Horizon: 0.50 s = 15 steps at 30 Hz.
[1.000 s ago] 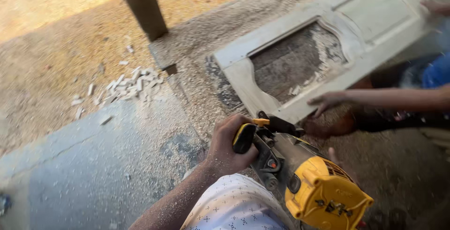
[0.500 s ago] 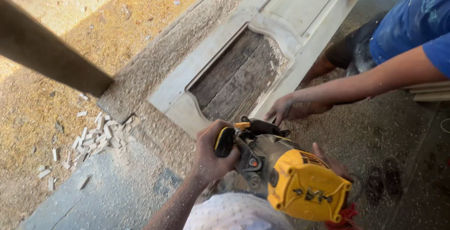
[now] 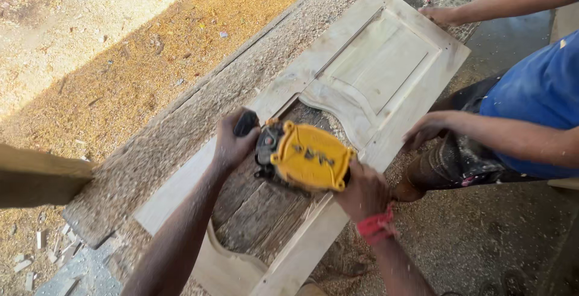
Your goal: The person uses a handheld electric router to trim and smooth the edges and recessed panels of wooden door panels laid on a workbench. A second person holds and repositions each panel while the person guides the router along the wood, producing wood shavings.
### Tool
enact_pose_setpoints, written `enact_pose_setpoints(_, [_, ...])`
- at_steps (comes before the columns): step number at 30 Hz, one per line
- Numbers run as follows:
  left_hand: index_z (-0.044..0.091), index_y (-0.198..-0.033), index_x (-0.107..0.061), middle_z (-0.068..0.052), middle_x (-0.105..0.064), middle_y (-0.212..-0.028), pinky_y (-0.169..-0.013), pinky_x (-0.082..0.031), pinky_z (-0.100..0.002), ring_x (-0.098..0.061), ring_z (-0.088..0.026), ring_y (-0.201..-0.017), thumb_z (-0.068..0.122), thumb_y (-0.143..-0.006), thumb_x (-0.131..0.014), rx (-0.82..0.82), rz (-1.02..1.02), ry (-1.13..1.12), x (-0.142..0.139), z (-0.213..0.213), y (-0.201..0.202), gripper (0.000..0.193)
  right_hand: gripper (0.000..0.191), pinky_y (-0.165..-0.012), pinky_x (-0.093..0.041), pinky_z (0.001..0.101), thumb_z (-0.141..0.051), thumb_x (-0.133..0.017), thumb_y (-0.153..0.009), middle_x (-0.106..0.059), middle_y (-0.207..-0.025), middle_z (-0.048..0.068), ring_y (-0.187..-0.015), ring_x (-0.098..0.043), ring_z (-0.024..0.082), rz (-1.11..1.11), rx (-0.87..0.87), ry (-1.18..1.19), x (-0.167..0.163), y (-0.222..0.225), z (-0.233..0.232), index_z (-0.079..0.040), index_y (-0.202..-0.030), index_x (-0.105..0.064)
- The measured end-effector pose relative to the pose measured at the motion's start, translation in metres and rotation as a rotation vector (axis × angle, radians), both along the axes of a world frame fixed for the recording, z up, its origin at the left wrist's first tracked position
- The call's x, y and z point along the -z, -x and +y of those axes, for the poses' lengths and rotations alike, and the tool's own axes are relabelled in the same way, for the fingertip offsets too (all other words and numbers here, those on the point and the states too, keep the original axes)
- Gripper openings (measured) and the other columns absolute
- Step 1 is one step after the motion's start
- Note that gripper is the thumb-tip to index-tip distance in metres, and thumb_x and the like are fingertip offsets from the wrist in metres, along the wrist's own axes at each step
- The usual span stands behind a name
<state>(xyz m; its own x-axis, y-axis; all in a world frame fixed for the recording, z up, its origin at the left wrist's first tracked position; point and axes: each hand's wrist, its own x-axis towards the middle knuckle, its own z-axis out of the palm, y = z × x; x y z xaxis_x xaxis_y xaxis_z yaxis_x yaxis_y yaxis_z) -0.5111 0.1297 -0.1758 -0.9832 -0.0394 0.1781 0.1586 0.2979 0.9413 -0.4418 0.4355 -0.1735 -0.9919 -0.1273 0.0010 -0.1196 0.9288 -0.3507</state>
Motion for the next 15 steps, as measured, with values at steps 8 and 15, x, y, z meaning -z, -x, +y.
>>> enact_pose_setpoints(8, [0.002, -0.092, -0.064, -0.003, -0.063, -0.076, -0.063, -0.05, -0.028, -0.06, -0.01, -0.07, 0.009, -0.081, -0.066, -0.141, -0.013, -0.092, 0.045, 0.018, 0.139, 0.014, 0.066, -0.074, -0.055, 0.052, -0.037, -0.08, -0.076, -0.071, -0.087, 0.022, -0.08, -0.072, 0.04, 0.075, -0.072, -0.092, 0.03, 0.171, 0.004, -0.002, -0.128, -0.06])
enact_pose_setpoints(15, [0.0, -0.087, -0.061, -0.003, -0.06, -0.073, -0.061, -0.049, -0.028, -0.058, -0.01, -0.067, 0.008, -0.079, -0.065, -0.114, 0.0, -0.129, 0.082, 0.009, 0.164, 0.012, 0.054, -0.071, -0.055, 0.0543, -0.034, -0.081, -0.074, -0.071, -0.084, 0.022, -0.078, -0.07, 0.044, 0.065, -0.067, -0.104, 0.064, 0.198, -0.001, -0.002, -0.114, -0.063])
